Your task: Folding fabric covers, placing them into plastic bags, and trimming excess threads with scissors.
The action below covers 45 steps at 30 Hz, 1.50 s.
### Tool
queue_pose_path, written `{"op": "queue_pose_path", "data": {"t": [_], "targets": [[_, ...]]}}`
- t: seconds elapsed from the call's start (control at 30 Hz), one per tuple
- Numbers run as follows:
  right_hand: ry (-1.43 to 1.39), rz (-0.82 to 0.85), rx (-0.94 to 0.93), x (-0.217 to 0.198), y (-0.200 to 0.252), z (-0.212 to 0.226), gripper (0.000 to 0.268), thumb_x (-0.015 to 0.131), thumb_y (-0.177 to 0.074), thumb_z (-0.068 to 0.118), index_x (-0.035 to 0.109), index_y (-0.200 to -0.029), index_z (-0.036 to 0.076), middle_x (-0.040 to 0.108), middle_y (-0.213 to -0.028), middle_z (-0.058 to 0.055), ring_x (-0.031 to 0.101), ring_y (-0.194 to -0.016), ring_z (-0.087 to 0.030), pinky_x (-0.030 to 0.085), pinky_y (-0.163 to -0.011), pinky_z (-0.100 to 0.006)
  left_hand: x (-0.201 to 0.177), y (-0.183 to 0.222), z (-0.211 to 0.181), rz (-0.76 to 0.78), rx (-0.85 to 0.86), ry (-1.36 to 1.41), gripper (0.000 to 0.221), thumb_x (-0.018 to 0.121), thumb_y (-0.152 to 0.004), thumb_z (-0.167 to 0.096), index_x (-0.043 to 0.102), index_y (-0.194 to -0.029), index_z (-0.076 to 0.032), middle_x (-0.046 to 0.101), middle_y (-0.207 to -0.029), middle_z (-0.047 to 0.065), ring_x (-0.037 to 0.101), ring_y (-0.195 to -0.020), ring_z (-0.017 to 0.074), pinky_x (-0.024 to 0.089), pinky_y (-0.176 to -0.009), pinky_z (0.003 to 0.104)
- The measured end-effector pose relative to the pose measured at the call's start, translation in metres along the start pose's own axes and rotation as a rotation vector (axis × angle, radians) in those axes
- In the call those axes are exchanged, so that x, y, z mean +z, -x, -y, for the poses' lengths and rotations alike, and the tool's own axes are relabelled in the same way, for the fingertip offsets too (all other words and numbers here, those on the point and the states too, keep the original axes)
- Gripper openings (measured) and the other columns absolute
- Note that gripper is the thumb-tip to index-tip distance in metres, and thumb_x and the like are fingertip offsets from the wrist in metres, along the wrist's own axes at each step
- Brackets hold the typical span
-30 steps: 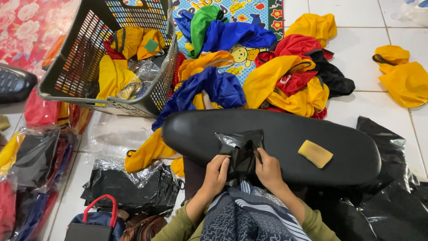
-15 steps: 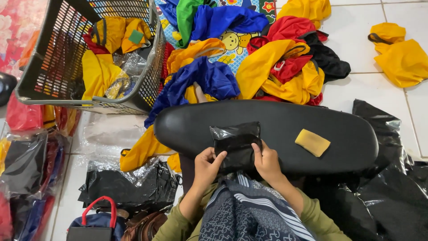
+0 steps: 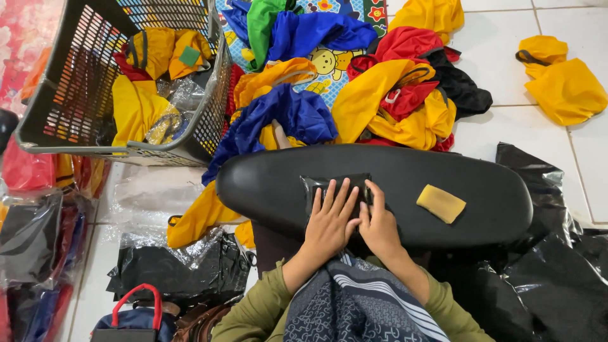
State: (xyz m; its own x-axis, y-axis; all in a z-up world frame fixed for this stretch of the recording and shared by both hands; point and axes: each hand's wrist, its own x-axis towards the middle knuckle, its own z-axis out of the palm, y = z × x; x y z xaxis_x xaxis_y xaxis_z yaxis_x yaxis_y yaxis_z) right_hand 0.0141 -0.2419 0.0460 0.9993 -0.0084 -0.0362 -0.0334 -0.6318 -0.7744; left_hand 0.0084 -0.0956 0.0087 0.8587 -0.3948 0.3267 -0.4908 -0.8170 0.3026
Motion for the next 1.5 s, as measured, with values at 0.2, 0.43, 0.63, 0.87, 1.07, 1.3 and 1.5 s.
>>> {"op": "queue_pose_path", "data": {"t": [0.2,0.43,0.63,0.87,1.07,1.3,1.5], "targets": [[0.331,-0.351,-0.702,0.011,0.003,-0.022,0.052,0.054,-0.102,0.039,0.059,-0.145,0.009,0.054,-0.148,-0.023,0.055,-0.133,-0.043,0.048,-0.108,-0.052,0.025,0.004,0.006,0.014,-0.056,-0.032,0.059,0.034,-0.109,-0.043,0.033,-0.164,-0.019,0.023,-0.172,0.014,0.015,-0.158,0.0397,0.009,-0.123,0.062],[0.362,-0.011,-0.7,0.05,-0.011,-0.064,0.081,0.032,-0.102,0.066,0.029,-0.165,0.015,0.014,-0.172,-0.023,0.012,-0.155,-0.048,0.017,-0.117,-0.066,0.016,-0.004,0.007,0.075,-0.061,-0.068,0.068,0.047,-0.104,-0.039,0.026,-0.165,-0.016,0.014,-0.174,0.014,0.008,-0.159,0.0374,0.001,-0.125,0.061],[0.241,0.085,-0.604,0.053,-0.014,-0.068,0.081,0.037,-0.104,0.057,0.017,-0.167,0.011,0.004,-0.171,-0.027,0.007,-0.154,-0.05,0.01,-0.117,-0.068,0.018,-0.006,0.006,0.045,-0.037,-0.072,0.066,0.043,-0.106,-0.037,0.025,-0.166,-0.017,0.016,-0.173,0.013,0.009,-0.16,0.0367,0.002,-0.124,0.061],[0.211,0.141,-0.582,0.055,-0.018,-0.071,0.081,0.04,-0.104,0.057,0.017,-0.167,0.013,0.004,-0.171,-0.027,0.008,-0.155,-0.048,0.009,-0.118,-0.069,0.022,-0.008,0.009,0.056,-0.039,-0.081,0.066,0.042,-0.106,-0.037,0.024,-0.166,-0.017,0.015,-0.174,0.013,0.009,-0.16,0.0362,-0.002,-0.124,0.061],[0.186,0.144,-0.577,0.056,-0.022,-0.072,0.078,0.043,-0.104,0.055,0.02,-0.167,0.014,0.006,-0.171,-0.026,0.01,-0.155,-0.048,0.009,-0.118,-0.069,0.023,-0.009,0.01,0.052,-0.035,-0.094,0.066,0.043,-0.106,-0.038,0.025,-0.165,-0.016,0.016,-0.173,0.014,0.01,-0.159,0.0362,-0.002,-0.124,0.06],[0.158,0.08,-0.496,0.051,-0.012,-0.066,0.076,0.044,-0.104,0.051,0.019,-0.167,0.015,0.0,-0.17,-0.03,0.0,-0.153,-0.053,0.009,-0.119,-0.068,0.025,-0.003,0.02,0.122,-0.106,0.202,0.06,0.042,-0.108,-0.022,0.026,-0.165,-0.016,0.017,-0.172,0.012,0.008,-0.158,0.0342,-0.001,-0.124,0.057],[0.352,-0.051,-0.366,0.056,-0.008,-0.055,0.081,0.05,-0.103,0.049,0.017,-0.168,0.011,0.011,-0.163,-0.04,0.011,-0.149,-0.06,0.007,-0.116,-0.072,0.021,-0.004,0.043,0.062,-0.349,0.413,0.054,0.045,-0.107,-0.018,0.038,-0.16,-0.01,0.024,-0.169,0.018,0.006,-0.156,0.0453,0.007,-0.123,0.061]]}}
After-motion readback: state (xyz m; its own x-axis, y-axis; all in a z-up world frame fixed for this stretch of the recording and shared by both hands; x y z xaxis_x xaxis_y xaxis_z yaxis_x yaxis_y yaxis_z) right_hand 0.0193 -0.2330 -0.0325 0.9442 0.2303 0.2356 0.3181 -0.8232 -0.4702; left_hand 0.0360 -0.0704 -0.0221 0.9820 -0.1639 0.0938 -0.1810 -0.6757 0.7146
